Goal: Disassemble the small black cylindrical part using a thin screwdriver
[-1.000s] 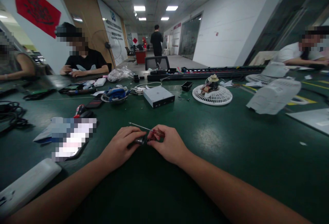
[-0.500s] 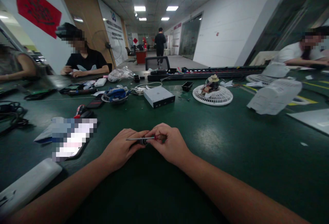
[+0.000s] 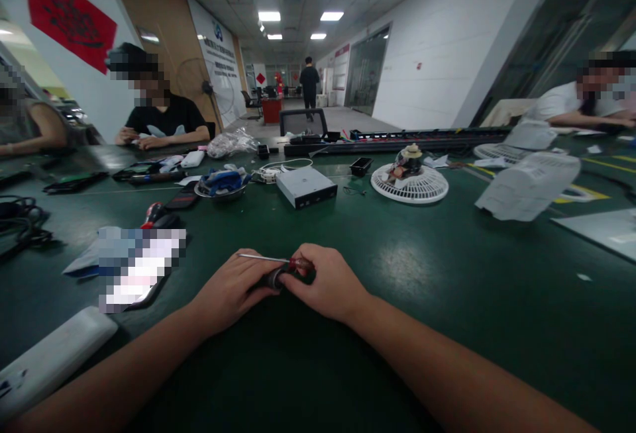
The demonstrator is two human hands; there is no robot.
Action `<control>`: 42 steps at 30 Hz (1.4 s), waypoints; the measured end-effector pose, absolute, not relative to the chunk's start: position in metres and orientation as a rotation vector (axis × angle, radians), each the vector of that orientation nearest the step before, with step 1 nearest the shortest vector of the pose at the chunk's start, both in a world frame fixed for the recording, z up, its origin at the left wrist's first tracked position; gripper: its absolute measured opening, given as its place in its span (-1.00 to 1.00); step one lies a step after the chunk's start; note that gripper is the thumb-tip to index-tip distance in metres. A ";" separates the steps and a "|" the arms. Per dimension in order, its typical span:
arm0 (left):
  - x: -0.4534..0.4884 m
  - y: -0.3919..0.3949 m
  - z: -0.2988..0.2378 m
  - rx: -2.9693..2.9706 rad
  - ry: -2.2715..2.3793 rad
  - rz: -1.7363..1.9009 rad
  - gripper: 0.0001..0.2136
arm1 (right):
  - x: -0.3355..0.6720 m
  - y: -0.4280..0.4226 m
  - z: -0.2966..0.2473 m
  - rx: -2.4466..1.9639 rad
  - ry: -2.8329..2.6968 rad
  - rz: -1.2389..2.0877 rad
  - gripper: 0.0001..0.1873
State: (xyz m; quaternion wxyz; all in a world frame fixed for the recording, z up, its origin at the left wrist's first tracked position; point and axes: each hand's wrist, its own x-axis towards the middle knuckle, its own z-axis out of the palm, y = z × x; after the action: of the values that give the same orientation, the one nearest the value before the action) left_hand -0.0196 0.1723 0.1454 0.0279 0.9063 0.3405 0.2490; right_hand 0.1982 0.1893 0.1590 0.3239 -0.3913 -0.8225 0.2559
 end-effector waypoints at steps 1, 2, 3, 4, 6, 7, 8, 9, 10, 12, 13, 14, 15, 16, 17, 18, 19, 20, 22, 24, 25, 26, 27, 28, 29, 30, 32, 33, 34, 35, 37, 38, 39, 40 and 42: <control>-0.020 0.172 0.145 2.796 1.039 0.772 -0.64 | 0.197 0.189 0.158 -1.040 -2.188 0.661 -0.79; -0.020 0.172 0.146 2.794 1.035 0.775 -0.64 | 0.197 0.188 0.158 -1.049 -2.211 0.654 -0.78; -0.019 0.172 0.146 2.794 1.038 0.780 -0.64 | 0.196 0.188 0.157 -1.052 -2.224 0.656 -0.76; -0.020 0.172 0.146 2.795 1.044 0.785 -0.63 | 0.196 0.188 0.157 -1.051 -2.227 0.671 -0.76; -0.020 0.172 0.146 2.806 1.041 0.796 -0.64 | 0.196 0.190 0.155 -1.045 -2.207 0.742 -0.76; -0.020 0.172 0.147 2.815 1.030 0.799 -0.65 | 0.197 0.190 0.155 -1.043 -2.191 0.786 -0.76; -0.020 0.172 0.147 2.826 1.016 0.795 -0.66 | 0.197 0.191 0.154 -1.044 -2.177 0.826 -0.75; -0.020 0.172 0.147 2.836 1.005 0.789 -0.66 | 0.198 0.192 0.154 -1.045 -2.168 0.854 -0.75; -0.020 0.172 0.147 2.843 1.002 0.782 -0.66 | 0.198 0.193 0.153 -1.046 -2.167 0.868 -0.75; -0.020 0.172 0.146 2.853 1.005 0.774 -0.65 | 0.198 0.192 0.153 -1.049 -2.183 0.859 -0.74; -0.020 0.172 0.146 2.858 1.000 0.778 -0.65 | 0.198 0.192 0.153 -1.051 -2.196 0.845 -0.73; -0.020 0.172 0.146 2.861 0.991 0.793 -0.66 | 0.198 0.191 0.154 -1.056 -2.209 0.827 -0.73; -0.019 0.172 0.146 2.863 0.981 0.819 -0.67 | 0.197 0.189 0.154 -1.063 -2.220 0.807 -0.73; -0.018 0.172 0.146 2.859 0.980 0.851 -0.68 | 0.197 0.188 0.156 -1.069 -2.228 0.785 -0.73; -0.018 0.172 0.146 2.849 0.992 0.885 -0.69 | 0.196 0.187 0.157 -1.071 -2.232 0.767 -0.74; -0.017 0.171 0.146 2.830 1.020 0.913 -0.69 | 0.197 0.187 0.158 -1.066 -2.232 0.759 -0.76; -0.016 0.171 0.146 2.803 1.064 0.934 -0.69 | 0.197 0.186 0.159 -1.051 -2.225 0.765 -0.78; -0.016 0.170 0.147 2.767 1.119 0.946 -0.70 | 0.198 0.187 0.160 -1.027 -2.210 0.781 -0.81; -0.015 0.170 0.148 2.673 1.260 0.966 -0.71 | 0.200 0.189 0.160 -0.994 -2.156 0.815 -0.77; -0.016 0.171 0.149 2.548 1.423 1.003 -0.72 | 0.202 0.192 0.159 -1.026 -2.092 0.811 -0.67; -0.016 0.172 0.149 2.479 1.505 1.024 -0.73 | 0.202 0.194 0.157 -1.062 -2.065 0.801 -0.65; -0.017 0.173 0.149 2.412 1.578 1.041 -0.73 | 0.202 0.196 0.156 -1.100 -2.046 0.800 -0.66; -0.018 0.174 0.149 2.350 1.641 1.054 -0.73 | 0.202 0.197 0.156 -1.134 -2.032 0.808 -0.68; -0.019 0.175 0.149 2.296 1.689 1.061 -0.73 | 0.201 0.198 0.155 -1.158 -2.022 0.820 -0.72; -0.020 0.176 0.149 2.248 1.727 1.063 -0.72 | 0.200 0.199 0.155 -1.173 -2.016 0.828 -0.75; -0.021 0.176 0.149 2.207 1.759 1.063 -0.71 | 0.199 0.199 0.155 -1.180 -2.011 0.823 -0.75; -0.021 0.176 0.149 2.146 1.812 1.058 -0.69 | 0.199 0.199 0.156 -1.179 -1.987 0.763 -0.73; -0.021 0.176 0.149 2.126 1.838 1.056 -0.69 | 0.199 0.198 0.157 -1.177 -1.967 0.722 -0.73; -0.021 0.176 0.150 2.113 1.860 1.050 -0.69 | 0.200 0.198 0.158 -1.175 -1.948 0.686 -0.73; -0.021 0.176 0.150 2.107 1.880 1.044 -0.69 | 0.200 0.197 0.159 -1.175 -1.934 0.659 -0.73; -0.021 0.176 0.151 2.111 1.892 1.030 -0.70 | 0.202 0.197 0.160 -1.180 -1.940 0.637 -0.73; -0.021 0.176 0.151 2.123 1.885 1.027 -0.70 | 0.202 0.197 0.161 -1.183 -1.960 0.634 -0.73; -0.021 0.176 0.151 2.140 1.872 1.027 -0.70 | 0.203 0.198 0.160 -1.187 -1.983 0.628 -0.73; -0.021 0.176 0.151 2.159 1.857 1.030 -0.71 | 0.203 0.198 0.160 -1.191 -2.005 0.620 -0.73; -0.022 0.176 0.151 2.200 1.831 1.032 -0.72 | 0.203 0.199 0.160 -1.207 -2.033 0.584 -0.72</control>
State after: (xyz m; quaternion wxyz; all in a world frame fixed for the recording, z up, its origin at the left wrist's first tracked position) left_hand -0.0218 0.1763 0.1510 0.0494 0.7221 0.6011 0.3388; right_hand 0.2029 0.1987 0.1603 0.3458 -0.4651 -0.7833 0.2251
